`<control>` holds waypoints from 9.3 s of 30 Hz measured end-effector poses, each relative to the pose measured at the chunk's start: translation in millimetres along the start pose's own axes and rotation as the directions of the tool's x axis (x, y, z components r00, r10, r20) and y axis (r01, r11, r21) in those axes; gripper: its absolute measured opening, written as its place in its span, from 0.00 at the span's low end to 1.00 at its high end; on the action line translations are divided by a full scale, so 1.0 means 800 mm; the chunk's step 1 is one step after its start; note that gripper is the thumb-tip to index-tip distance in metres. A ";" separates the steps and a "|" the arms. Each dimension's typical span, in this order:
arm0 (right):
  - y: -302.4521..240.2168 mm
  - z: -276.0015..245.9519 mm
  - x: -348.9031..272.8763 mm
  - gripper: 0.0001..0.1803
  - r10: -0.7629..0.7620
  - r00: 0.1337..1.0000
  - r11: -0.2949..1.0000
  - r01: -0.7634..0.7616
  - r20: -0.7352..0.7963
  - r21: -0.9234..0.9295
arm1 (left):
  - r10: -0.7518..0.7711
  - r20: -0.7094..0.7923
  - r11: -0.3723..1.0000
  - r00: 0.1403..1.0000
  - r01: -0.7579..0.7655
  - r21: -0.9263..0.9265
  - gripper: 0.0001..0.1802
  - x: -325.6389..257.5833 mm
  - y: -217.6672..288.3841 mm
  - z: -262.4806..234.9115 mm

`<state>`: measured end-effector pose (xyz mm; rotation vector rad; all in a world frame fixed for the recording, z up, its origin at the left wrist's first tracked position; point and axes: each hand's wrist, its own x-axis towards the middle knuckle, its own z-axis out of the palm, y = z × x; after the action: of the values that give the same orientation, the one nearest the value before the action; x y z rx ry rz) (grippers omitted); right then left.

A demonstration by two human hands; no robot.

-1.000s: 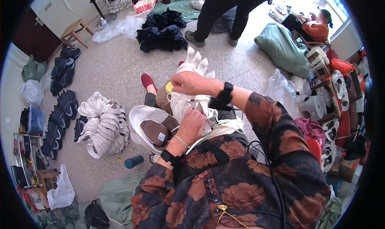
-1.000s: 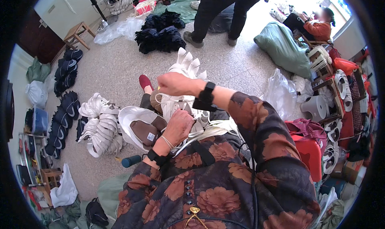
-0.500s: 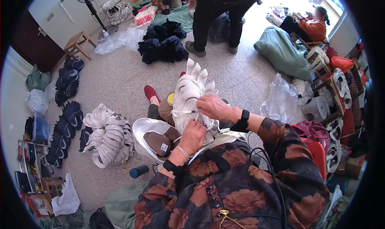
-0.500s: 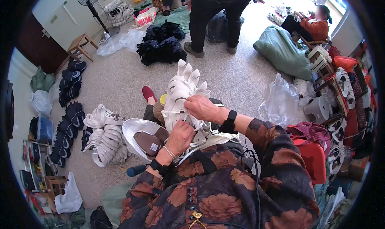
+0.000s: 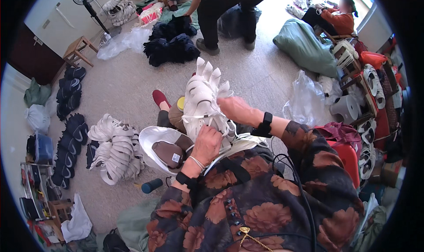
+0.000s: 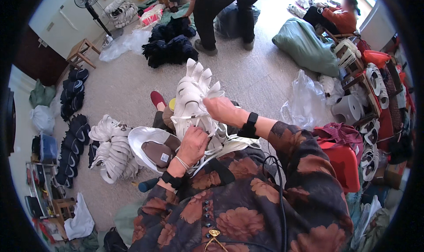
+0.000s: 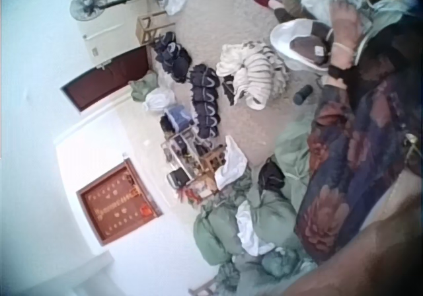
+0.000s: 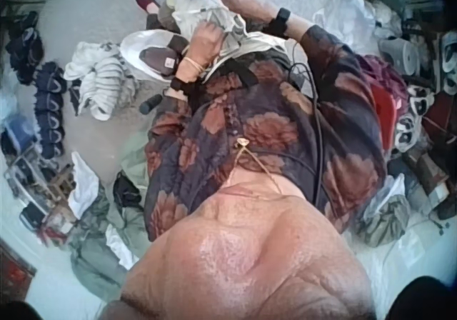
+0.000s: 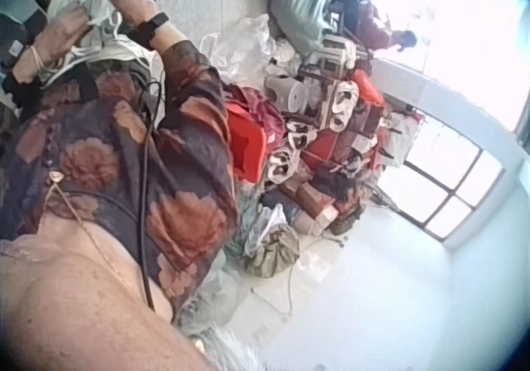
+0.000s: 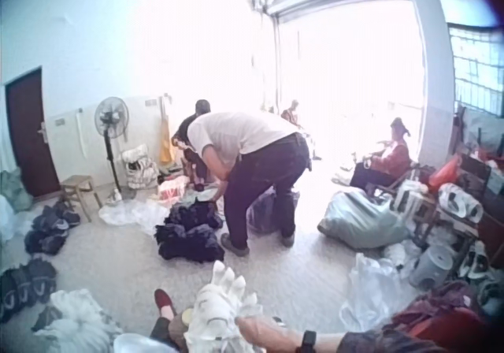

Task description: Manually assembling and lacing white shoe components in a manufacturing workspace.

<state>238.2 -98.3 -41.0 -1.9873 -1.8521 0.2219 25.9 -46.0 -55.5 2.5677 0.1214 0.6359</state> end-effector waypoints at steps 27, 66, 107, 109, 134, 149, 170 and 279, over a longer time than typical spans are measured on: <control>-0.005 -0.024 0.025 0.06 -0.083 0.987 0.938 0.029 0.141 0.346 | -0.065 0.096 0.995 0.993 0.072 -0.076 0.05 0.000 -0.001 -0.011; 0.000 0.007 0.070 0.26 -0.022 0.997 0.947 0.046 -0.080 0.318 | -0.408 0.268 0.536 0.873 0.467 -0.704 0.14 0.017 0.042 -0.061; -0.052 0.040 0.041 0.07 -0.093 0.996 0.991 0.092 0.006 0.102 | -0.188 0.633 0.610 0.751 0.595 -0.524 0.14 -0.001 0.085 -0.102; -0.056 0.034 0.038 0.06 -0.098 0.989 0.959 0.124 -0.111 0.254 | -0.220 0.628 0.596 0.746 0.612 -0.519 0.14 0.000 0.083 -0.103; -0.054 -0.011 0.039 0.10 -0.126 0.992 0.828 0.123 -0.033 0.547 | -0.336 0.513 0.638 0.790 0.591 -0.493 0.13 0.016 0.080 -0.109; -0.021 -0.111 -0.103 0.10 -0.105 0.886 0.483 -0.351 0.452 0.802 | -0.221 0.361 0.854 0.906 0.358 -0.377 0.10 0.034 0.070 -0.062; 0.008 0.001 -0.032 0.11 -0.212 0.973 0.965 0.224 -0.095 0.134 | -0.223 0.464 0.603 0.857 0.495 -0.626 0.14 0.017 0.094 -0.094; -0.058 -0.009 -0.073 0.10 0.167 0.891 0.254 -0.453 0.423 0.854 | -0.149 0.059 0.298 0.987 0.102 -0.949 0.22 -0.003 0.154 -0.212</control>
<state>192.0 -155.2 -25.4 -1.3708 -0.8749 1.4073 -58.0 -79.8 134.0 1.3151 -0.0493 0.4641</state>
